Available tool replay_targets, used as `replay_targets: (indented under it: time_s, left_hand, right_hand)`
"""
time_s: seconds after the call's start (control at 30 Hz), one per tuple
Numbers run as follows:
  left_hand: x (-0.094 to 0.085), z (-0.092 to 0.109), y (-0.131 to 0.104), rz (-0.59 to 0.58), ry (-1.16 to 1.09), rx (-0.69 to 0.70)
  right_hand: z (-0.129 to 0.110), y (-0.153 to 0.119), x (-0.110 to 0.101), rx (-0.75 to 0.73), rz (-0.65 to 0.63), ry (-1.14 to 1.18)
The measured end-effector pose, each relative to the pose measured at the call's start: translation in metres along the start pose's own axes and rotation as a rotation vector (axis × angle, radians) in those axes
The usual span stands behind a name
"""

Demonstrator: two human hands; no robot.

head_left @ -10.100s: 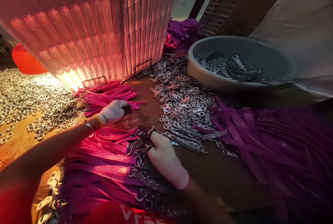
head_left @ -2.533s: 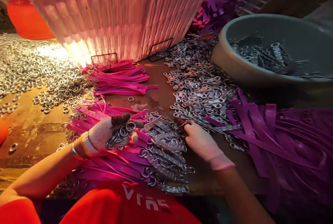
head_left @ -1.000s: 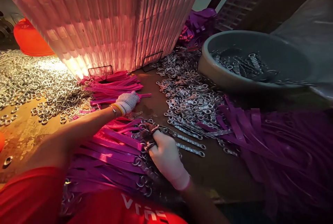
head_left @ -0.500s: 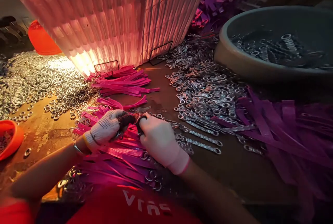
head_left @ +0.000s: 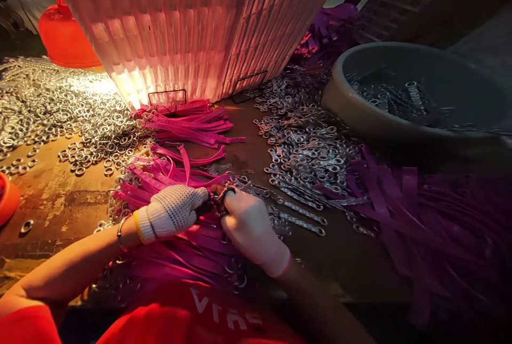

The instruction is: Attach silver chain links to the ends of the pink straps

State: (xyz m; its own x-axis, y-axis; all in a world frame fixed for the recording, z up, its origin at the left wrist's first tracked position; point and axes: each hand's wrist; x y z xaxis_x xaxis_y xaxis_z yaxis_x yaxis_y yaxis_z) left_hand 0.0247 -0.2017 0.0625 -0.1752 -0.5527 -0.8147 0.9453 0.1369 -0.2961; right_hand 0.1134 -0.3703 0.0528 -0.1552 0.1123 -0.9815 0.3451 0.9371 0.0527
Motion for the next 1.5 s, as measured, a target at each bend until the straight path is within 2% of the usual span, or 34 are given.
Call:
replay_targets:
  time_s: [0.07, 0.13, 0.2, 0.33, 0.43, 0.53, 0.63, 0.7, 0.77, 0.83, 0.9, 0.97, 1.03, 1.1, 1.13, 1.2, 1.27, 1.37, 1.43, 1.5]
  left_hand:
    - [0.003, -0.003, 0.002, -0.005, -0.106, -0.011]
    - [0.008, -0.006, 0.003, 0.004, -0.312, -0.036]
    - [0.015, -0.009, 0.002, 0.055, -0.441, -0.064]
    - [0.026, -0.011, -0.002, 0.161, -0.421, -0.064]
    - [0.029, -0.01, -0.003, 0.133, -0.43, -0.058]
    - [0.025, -0.007, 0.003, 0.074, -0.432, -0.031]
    - [0.006, -0.009, 0.009, -0.012, -0.372, 0.05]
    - [-0.02, -0.016, 0.008, -0.022, -0.289, 0.112]
    - [-0.052, -0.03, 0.001, 0.087, -0.182, 0.075]
    - [-0.083, -0.048, -0.013, 0.262, -0.122, -0.07]
    - [-0.103, -0.063, -0.029, 0.332, -0.064, -0.185]
    - [-0.107, -0.067, -0.044, 0.399, -0.104, -0.277]
    - [-0.096, -0.057, -0.053, 0.423, -0.284, -0.342]
    - [-0.075, -0.038, -0.052, 0.317, -0.625, -0.39]
    - [-0.063, -0.028, -0.047, 0.219, -0.835, -0.405]
    - [-0.039, -0.008, -0.03, 0.038, -1.202, -0.41]
    - [-0.02, 0.007, -0.008, -0.215, -1.436, -0.413]
    - [-0.004, 0.019, 0.015, -0.49, -1.616, -0.387]
    - [0.001, 0.023, 0.019, -0.542, -1.65, -0.384]
    - [0.001, 0.026, 0.016, -0.515, -1.602, -0.396]
  right_hand:
    - [0.0, 0.001, -0.002, 0.04, -0.037, 0.016]
    - [-0.001, 0.004, -0.009, 0.049, -0.098, 0.032]
    - [-0.003, 0.007, -0.018, 0.036, -0.185, 0.036]
    - [-0.008, 0.014, -0.029, 0.066, -0.321, -0.033]
    - [-0.01, 0.017, -0.027, -0.013, -0.353, -0.085]
    - [-0.009, 0.019, -0.022, -0.121, -0.355, -0.13]
    - [-0.005, 0.022, -0.021, -0.152, -0.317, -0.143]
    - [-0.001, 0.019, -0.025, -0.131, -0.225, -0.15]
    - [0.002, 0.009, -0.03, -0.052, -0.085, -0.165]
    - [0.006, -0.008, -0.035, 0.049, 0.033, -0.129]
    - [0.013, -0.031, -0.036, 0.066, 0.062, -0.005]
    - [0.029, -0.054, -0.03, 0.033, 0.082, 0.168]
    - [0.056, -0.073, -0.019, 0.11, 0.167, 0.263]
    - [0.089, -0.083, -0.003, 0.35, 0.223, 0.187]
    - [0.105, -0.084, 0.006, 0.449, 0.151, 0.108]
    - [0.128, -0.08, 0.022, 0.508, -0.014, -0.014]
    - [0.137, -0.073, 0.035, 0.484, -0.106, -0.062]
    - [0.136, -0.07, 0.046, 0.494, -0.132, -0.055]
    - [0.136, -0.075, 0.045, 0.507, -0.162, -0.045]
    - [0.142, -0.085, 0.04, 0.542, -0.186, -0.097]
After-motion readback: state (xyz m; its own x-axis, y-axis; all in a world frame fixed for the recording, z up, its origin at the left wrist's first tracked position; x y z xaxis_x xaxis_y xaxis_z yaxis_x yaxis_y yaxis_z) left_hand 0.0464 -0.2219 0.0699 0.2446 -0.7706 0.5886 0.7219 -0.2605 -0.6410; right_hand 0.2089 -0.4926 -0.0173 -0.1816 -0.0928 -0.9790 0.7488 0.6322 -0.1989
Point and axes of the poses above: each hand's wrist, its own y-axis towards the middle knuckle, its own x-axis out of the palm, z = x × y, and after that the axes turned 10 degrees about -x, right-handed
